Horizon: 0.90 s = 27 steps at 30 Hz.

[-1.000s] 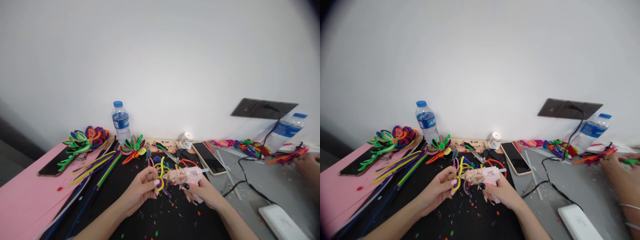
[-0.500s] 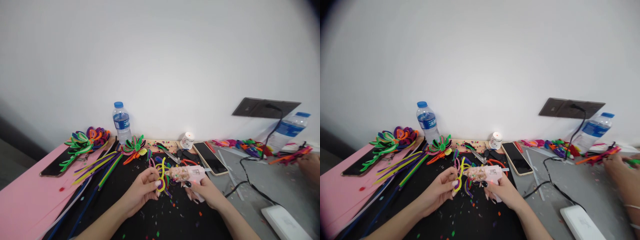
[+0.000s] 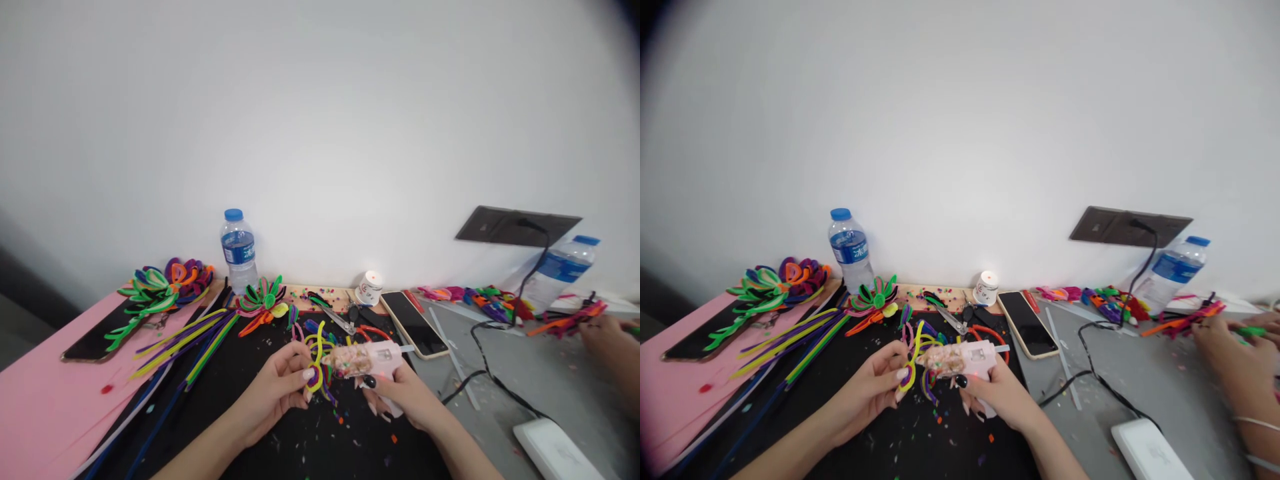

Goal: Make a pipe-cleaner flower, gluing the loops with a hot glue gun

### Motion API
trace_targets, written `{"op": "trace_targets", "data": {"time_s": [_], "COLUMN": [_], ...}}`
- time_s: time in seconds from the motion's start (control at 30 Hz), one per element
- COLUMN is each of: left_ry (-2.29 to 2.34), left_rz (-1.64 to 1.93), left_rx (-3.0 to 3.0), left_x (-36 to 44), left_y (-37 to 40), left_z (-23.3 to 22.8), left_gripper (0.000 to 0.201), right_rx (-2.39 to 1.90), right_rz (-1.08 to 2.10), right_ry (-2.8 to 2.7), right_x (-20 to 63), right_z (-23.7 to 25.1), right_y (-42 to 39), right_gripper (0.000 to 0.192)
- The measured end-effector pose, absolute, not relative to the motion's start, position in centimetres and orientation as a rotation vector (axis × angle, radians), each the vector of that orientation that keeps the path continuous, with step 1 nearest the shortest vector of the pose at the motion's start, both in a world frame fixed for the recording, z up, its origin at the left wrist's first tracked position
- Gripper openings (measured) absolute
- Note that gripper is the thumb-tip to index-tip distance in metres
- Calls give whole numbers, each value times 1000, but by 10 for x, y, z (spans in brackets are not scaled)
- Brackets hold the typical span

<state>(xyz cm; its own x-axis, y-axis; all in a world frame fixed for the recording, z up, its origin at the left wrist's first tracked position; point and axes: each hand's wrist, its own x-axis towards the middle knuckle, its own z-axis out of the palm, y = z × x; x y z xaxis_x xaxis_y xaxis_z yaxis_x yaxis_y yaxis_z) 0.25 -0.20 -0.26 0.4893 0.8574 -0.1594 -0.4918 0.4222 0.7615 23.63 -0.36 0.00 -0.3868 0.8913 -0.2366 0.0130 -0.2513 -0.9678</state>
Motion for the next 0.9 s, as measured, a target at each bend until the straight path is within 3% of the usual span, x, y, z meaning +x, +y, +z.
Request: {"op": "trace_targets", "data": {"time_s": [0.9], "left_ry": [634], "left_rz": [957], "left_rx": [651], "left_x": [1], "left_y": [-1], "left_z": [5], "left_gripper": [18], "right_rx": [-1156], "right_rz": [1792], "right_ry": [-1380], "right_x": [239], "right_z": [8], "right_y": [-7], "right_gripper": [47]}}
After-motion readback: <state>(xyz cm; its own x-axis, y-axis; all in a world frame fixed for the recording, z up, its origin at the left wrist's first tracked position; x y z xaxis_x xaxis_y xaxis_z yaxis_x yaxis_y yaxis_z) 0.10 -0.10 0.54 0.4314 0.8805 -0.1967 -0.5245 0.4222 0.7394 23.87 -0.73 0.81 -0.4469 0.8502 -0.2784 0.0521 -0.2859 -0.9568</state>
